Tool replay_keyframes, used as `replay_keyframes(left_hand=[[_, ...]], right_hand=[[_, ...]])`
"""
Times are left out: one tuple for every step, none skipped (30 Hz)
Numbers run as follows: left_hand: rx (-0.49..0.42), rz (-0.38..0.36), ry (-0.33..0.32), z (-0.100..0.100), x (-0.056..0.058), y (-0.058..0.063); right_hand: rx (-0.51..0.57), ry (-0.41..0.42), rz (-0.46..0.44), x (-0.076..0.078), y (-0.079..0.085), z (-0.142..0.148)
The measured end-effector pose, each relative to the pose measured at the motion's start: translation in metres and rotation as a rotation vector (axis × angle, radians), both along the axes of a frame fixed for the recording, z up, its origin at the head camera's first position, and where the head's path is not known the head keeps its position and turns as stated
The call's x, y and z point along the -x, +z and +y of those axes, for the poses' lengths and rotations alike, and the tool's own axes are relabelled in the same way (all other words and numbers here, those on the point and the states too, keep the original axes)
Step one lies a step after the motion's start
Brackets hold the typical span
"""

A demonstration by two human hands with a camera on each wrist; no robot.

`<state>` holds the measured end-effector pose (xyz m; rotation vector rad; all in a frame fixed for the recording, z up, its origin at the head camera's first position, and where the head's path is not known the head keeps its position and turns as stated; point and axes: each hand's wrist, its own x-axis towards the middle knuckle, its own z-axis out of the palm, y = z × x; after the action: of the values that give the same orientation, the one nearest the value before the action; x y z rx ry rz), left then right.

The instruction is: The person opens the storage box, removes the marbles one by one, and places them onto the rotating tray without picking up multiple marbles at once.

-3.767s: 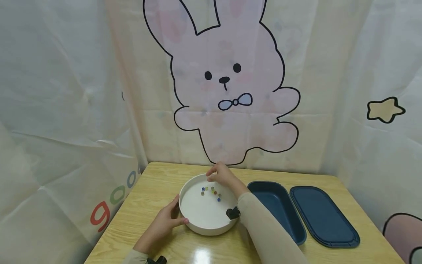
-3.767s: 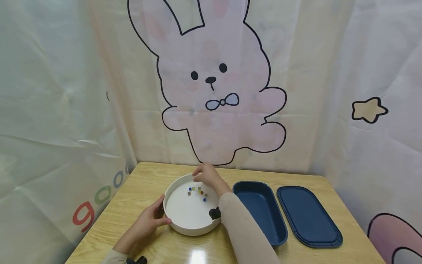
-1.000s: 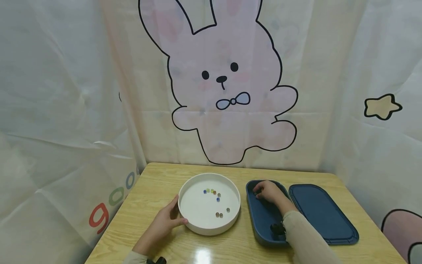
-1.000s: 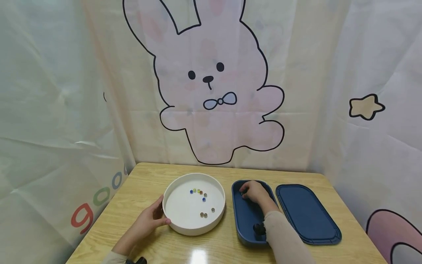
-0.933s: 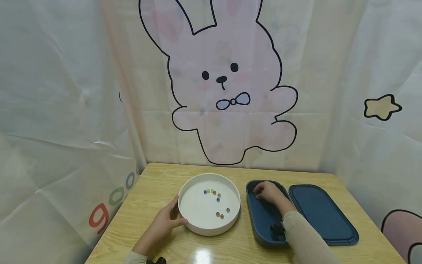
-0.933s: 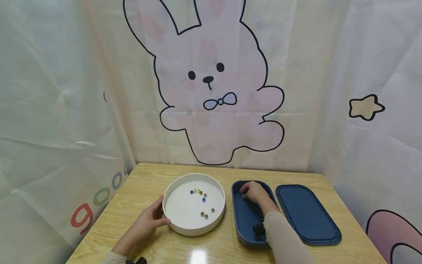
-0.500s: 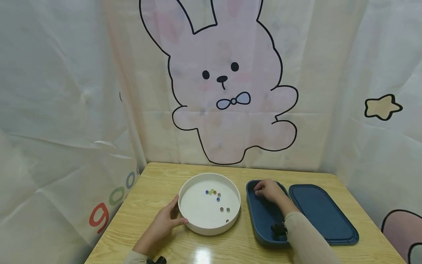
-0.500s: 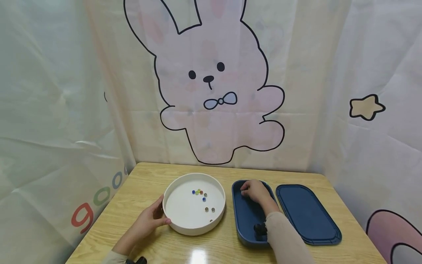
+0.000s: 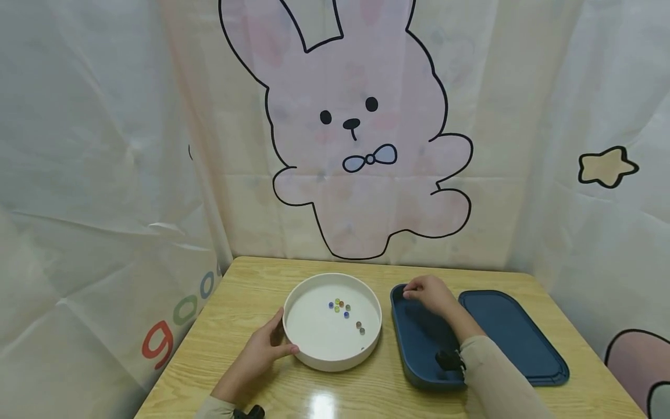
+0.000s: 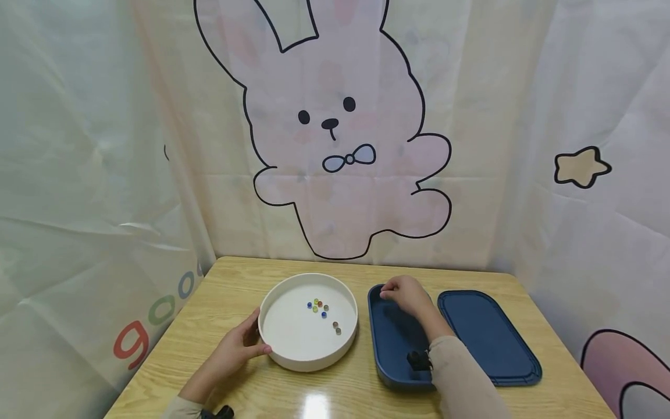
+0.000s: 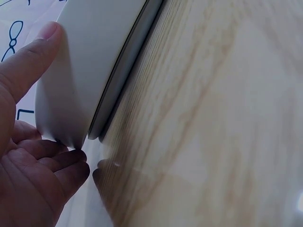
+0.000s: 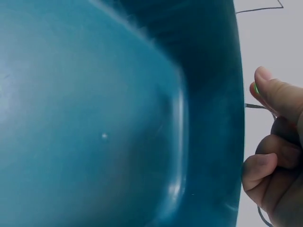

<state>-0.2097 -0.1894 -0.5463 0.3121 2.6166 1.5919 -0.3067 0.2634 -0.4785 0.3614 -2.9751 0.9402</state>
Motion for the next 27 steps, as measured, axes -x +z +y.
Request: replay_keyframes(left_hand=[[-0.002,-0.002,-0.001,0.000,0.000,0.000],[-0.001,-0.003,-0.002,0.000,0.001,-0.001],[0.002,-0.003,-0.001,0.000,0.001,-0.001],[0.005,0.000,0.001,0.000,0.001,-0.002],[0.008,0.001,0.002,0.000,0.001,-0.002],[0.010,0.004,0.003,-0.001,0.001,-0.002],[0.010,0.004,0.003,-0.001,0.001,-0.002],[0.010,0.005,0.003,-0.001,0.001,-0.002],[0.008,0.004,0.003,-0.001,0.001,-0.003],[0.006,0.005,0.004,-0.001,0.001,-0.002],[0.006,0.003,0.004,-0.001,0.002,-0.002],[0.003,0.002,0.002,-0.001,0.002,-0.002],[0.000,0.001,0.000,-0.001,0.002,-0.002],[0.001,0.000,0.000,-0.001,0.002,-0.002],[0.000,0.001,-0.001,-0.001,0.002,-0.002],[-0.002,0.002,-0.003,-0.001,0.002,-0.002],[-0.003,0.007,-0.004,0.000,0.002,-0.002],[-0.004,0.010,-0.004,0.000,0.002,-0.002],[-0.004,0.017,-0.004,0.000,0.002,-0.002],[-0.007,0.016,-0.005,0.001,0.002,-0.001],[-0.009,0.019,-0.006,0.001,0.002,-0.001],[-0.009,0.019,-0.007,0.001,0.002,-0.001],[-0.007,0.018,-0.006,0.001,0.002,0.000],[-0.008,0.013,-0.006,0.001,0.001,0.000],[-0.008,0.012,-0.007,0.001,0.001,0.001],[-0.008,0.003,-0.006,0.000,0.000,0.002],[-0.005,0.002,-0.006,0.000,-0.001,0.002]], right_hand=[[0.008,-0.001,0.004,-0.001,0.002,0.000],[0.013,-0.003,0.010,-0.002,0.004,-0.001],[0.020,-0.004,0.014,-0.002,0.006,-0.001],[0.030,-0.007,0.013,-0.003,0.008,-0.002],[0.039,-0.010,0.013,-0.004,0.010,-0.002],[0.047,-0.013,0.009,-0.004,0.012,-0.003],[0.057,-0.010,0.005,-0.004,0.013,-0.004],[0.060,-0.005,0.002,-0.005,0.015,-0.005],[0.070,-0.014,-0.011,-0.005,0.016,-0.006],[0.075,-0.014,-0.015,-0.004,0.018,-0.007],[0.080,-0.012,-0.016,-0.004,0.020,-0.009],[0.082,-0.008,-0.014,-0.003,0.022,-0.010],[0.081,-0.004,-0.010,-0.003,0.023,-0.012],[0.077,-0.001,-0.004,-0.002,0.025,-0.014],[0.076,0.003,0.001,-0.002,0.027,-0.016],[0.074,0.013,0.012,-0.001,0.029,-0.017],[0.075,0.015,0.016,-0.001,0.031,-0.019],[0.078,0.018,0.016,0.000,0.033,-0.021],[0.082,0.020,0.014,0.000,0.035,-0.022],[0.088,0.024,0.008,0.000,0.038,-0.024],[0.097,0.026,0.001,0.000,0.040,-0.026],[0.104,0.028,-0.008,0.000,0.042,-0.028],[0.112,0.027,-0.018,0.000,0.044,-0.030],[0.116,0.035,-0.024,0.000,0.046,-0.033],[0.119,0.039,-0.028,0.000,0.048,-0.035],[0.118,0.043,-0.030,0.000,0.049,-0.038],[0.119,0.046,-0.033,0.000,0.051,-0.040]])
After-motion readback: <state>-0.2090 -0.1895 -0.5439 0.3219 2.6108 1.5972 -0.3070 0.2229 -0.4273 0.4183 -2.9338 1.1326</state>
